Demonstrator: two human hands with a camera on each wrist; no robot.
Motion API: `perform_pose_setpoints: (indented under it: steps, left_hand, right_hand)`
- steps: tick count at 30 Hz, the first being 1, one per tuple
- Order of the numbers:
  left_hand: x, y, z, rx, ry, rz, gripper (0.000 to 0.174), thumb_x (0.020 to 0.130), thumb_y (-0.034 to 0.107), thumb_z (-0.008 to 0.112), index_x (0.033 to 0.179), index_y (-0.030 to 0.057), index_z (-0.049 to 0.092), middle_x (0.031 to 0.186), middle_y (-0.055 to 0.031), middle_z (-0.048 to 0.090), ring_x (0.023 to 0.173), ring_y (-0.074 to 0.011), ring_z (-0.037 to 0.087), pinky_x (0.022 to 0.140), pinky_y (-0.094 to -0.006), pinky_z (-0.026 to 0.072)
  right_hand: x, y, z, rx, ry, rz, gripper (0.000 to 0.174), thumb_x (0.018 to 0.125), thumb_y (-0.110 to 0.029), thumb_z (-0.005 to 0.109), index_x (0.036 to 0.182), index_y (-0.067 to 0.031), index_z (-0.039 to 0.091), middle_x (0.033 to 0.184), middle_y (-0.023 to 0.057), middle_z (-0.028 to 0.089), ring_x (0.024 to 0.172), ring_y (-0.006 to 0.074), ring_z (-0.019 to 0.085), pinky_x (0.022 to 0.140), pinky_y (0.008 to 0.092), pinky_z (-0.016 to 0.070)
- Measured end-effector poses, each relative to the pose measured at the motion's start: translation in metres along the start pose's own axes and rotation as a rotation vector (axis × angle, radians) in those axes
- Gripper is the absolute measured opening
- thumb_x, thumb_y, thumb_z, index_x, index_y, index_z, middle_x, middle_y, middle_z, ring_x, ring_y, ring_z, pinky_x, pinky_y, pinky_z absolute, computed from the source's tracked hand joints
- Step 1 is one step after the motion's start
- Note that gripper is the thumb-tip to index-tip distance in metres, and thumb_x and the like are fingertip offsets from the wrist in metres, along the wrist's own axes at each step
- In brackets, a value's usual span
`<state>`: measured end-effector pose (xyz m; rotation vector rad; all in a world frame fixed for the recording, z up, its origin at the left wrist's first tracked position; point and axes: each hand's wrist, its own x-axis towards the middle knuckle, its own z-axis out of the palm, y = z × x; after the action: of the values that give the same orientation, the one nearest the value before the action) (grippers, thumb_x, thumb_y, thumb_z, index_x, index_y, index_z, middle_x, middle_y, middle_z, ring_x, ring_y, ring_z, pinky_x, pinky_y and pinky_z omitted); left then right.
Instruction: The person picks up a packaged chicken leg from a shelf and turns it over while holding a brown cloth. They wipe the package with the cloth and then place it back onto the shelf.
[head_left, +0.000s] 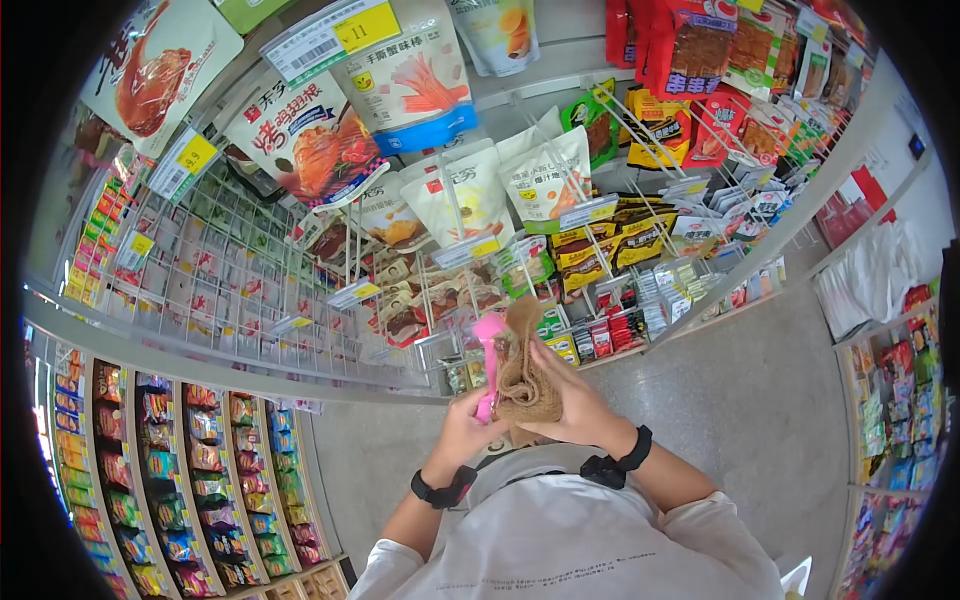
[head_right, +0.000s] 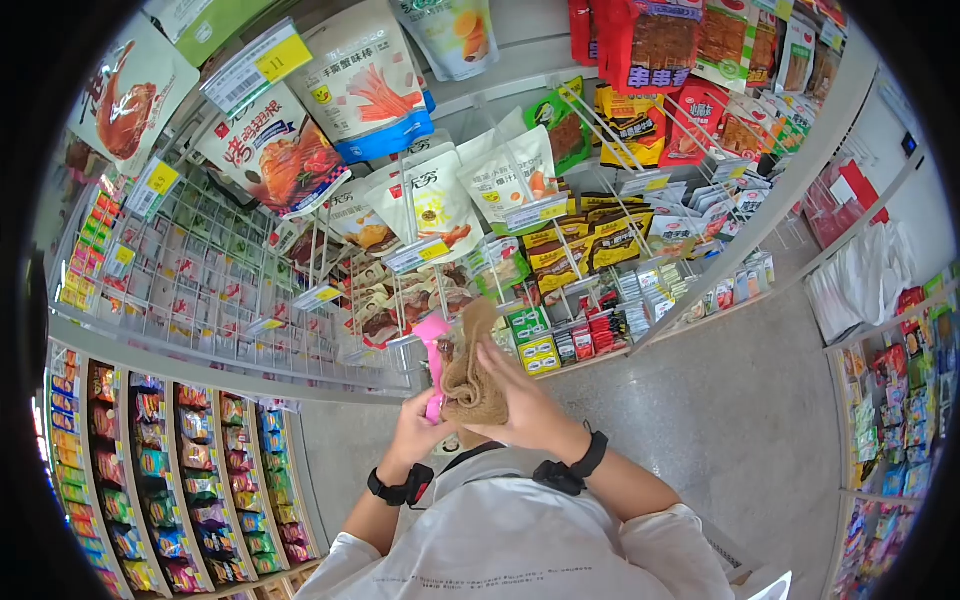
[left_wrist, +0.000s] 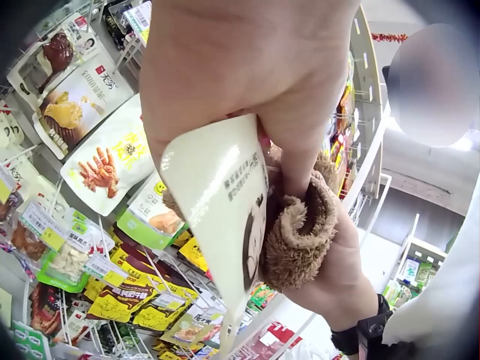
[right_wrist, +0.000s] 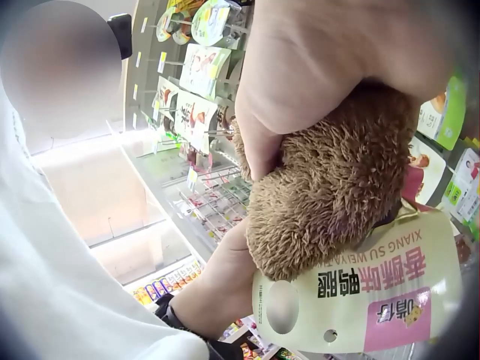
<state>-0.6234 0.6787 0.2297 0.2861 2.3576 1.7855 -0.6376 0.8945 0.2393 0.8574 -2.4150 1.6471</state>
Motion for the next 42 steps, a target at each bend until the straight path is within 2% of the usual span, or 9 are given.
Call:
perform_pose_setpoints:
  steps: [4, 6, 9, 13, 18, 31, 36, 37, 42]
  left_hand:
    - [0.002, 0.008, -0.004, 0.072, -0.041, 0.051, 0.044, 0.066, 0.005, 0.076, 0.106, -0.0033, 0.061, 0.096, -0.0122, 0.067, 0.089, -0.0168, 0.064, 0.079, -0.0301, 0.0488]
    - [0.004, 0.008, -0.006, 0.128, -0.140, 0.187, 0.043, 0.066, 0.005, 0.076, 0.105, -0.0029, 0.061, 0.097, -0.0122, 0.066, 0.090, -0.0186, 0.064, 0.079, -0.0306, 0.0487]
    - [0.002, 0.015, -0.005, 0.118, -0.148, 0.148, 0.043, 0.066, 0.004, 0.075, 0.106, -0.0022, 0.060, 0.097, -0.0123, 0.066, 0.089, -0.0197, 0.064, 0.078, -0.0307, 0.0489]
    - [0.000, 0.018, -0.004, 0.079, -0.104, 0.119, 0.044, 0.068, 0.005, 0.076, 0.108, -0.0016, 0.060, 0.098, -0.0119, 0.066, 0.089, -0.0191, 0.064, 0.079, -0.0307, 0.0489]
    - [-0.003, 0.027, -0.006, 0.096, -0.147, 0.120, 0.051, 0.071, 0.006, 0.078, 0.116, -0.0013, 0.056, 0.100, -0.0101, 0.066, 0.089, -0.0152, 0.062, 0.080, -0.0302, 0.0488]
    - [-0.006, 0.047, -0.004, 0.081, -0.210, 0.068, 0.046, 0.072, 0.015, 0.079, 0.110, -0.0013, 0.060, 0.101, -0.0122, 0.067, 0.092, -0.0178, 0.063, 0.083, -0.0298, 0.0473]
    - [-0.010, 0.046, -0.007, -0.019, -0.198, 0.066, 0.042, 0.072, 0.013, 0.079, 0.107, -0.0016, 0.061, 0.098, -0.0108, 0.067, 0.089, -0.0161, 0.064, 0.081, -0.0299, 0.0479]
    - [-0.010, 0.045, -0.009, -0.019, -0.198, 0.067, 0.042, 0.072, 0.013, 0.079, 0.107, -0.0016, 0.061, 0.098, -0.0108, 0.067, 0.089, -0.0161, 0.064, 0.081, -0.0299, 0.0479]
    - [-0.014, 0.033, -0.017, -0.001, -0.144, 0.169, 0.041, 0.071, 0.004, 0.078, 0.107, -0.0030, 0.059, 0.101, -0.0073, 0.066, 0.091, -0.0121, 0.061, 0.083, -0.0284, 0.0479]
  right_hand:
    - [0.009, -0.010, -0.008, 0.159, -0.023, 0.074, 0.092, 0.068, -0.031, 0.080, 0.141, -0.0020, 0.030, 0.137, 0.0227, 0.041, 0.126, 0.0350, 0.043, 0.103, 0.0398, 0.0355]
    - [0.010, -0.010, -0.012, 0.296, -0.070, 0.148, 0.080, 0.067, -0.028, 0.081, 0.132, -0.0025, 0.043, 0.120, 0.0165, 0.057, 0.109, 0.0316, 0.056, 0.094, 0.0379, 0.0434]
    - [0.007, -0.002, -0.009, 0.271, -0.087, 0.201, 0.071, 0.063, -0.026, 0.084, 0.120, 0.0022, 0.052, 0.106, 0.0147, 0.063, 0.096, 0.0268, 0.063, 0.088, 0.0354, 0.0475]
    - [0.004, -0.001, -0.004, 0.231, -0.021, 0.175, 0.059, 0.065, -0.021, 0.083, 0.113, 0.0013, 0.056, 0.101, 0.0109, 0.065, 0.091, 0.0211, 0.064, 0.085, 0.0331, 0.0486]
    - [0.001, 0.005, 0.000, 0.560, 0.025, 0.264, 0.049, 0.071, -0.009, 0.080, 0.112, 0.0010, 0.056, 0.102, 0.0057, 0.063, 0.093, 0.0112, 0.059, 0.085, 0.0282, 0.0474]
    - [-0.019, 0.012, -0.002, 0.776, 0.103, 0.383, 0.043, 0.077, -0.002, 0.072, 0.116, 0.0011, 0.054, 0.108, 0.0070, 0.062, 0.099, 0.0131, 0.059, 0.088, 0.0303, 0.0476]
    - [-0.028, 0.024, -0.018, 1.254, 0.515, 0.625, 0.038, 0.086, -0.010, 0.064, 0.121, -0.0046, 0.051, 0.111, 0.0060, 0.061, 0.097, 0.0174, 0.062, 0.084, 0.0343, 0.0509]
    - [-0.030, 0.030, -0.020, 1.234, 0.515, 0.609, 0.040, 0.092, -0.027, 0.057, 0.126, -0.0075, 0.048, 0.118, 0.0059, 0.058, 0.103, 0.0193, 0.059, 0.086, 0.0365, 0.0503]
    - [-0.037, 0.046, -0.030, 1.381, 0.464, 0.518, 0.057, 0.094, -0.048, 0.044, 0.137, -0.0103, 0.037, 0.133, 0.0076, 0.047, 0.122, 0.0240, 0.046, 0.100, 0.0428, 0.0404]
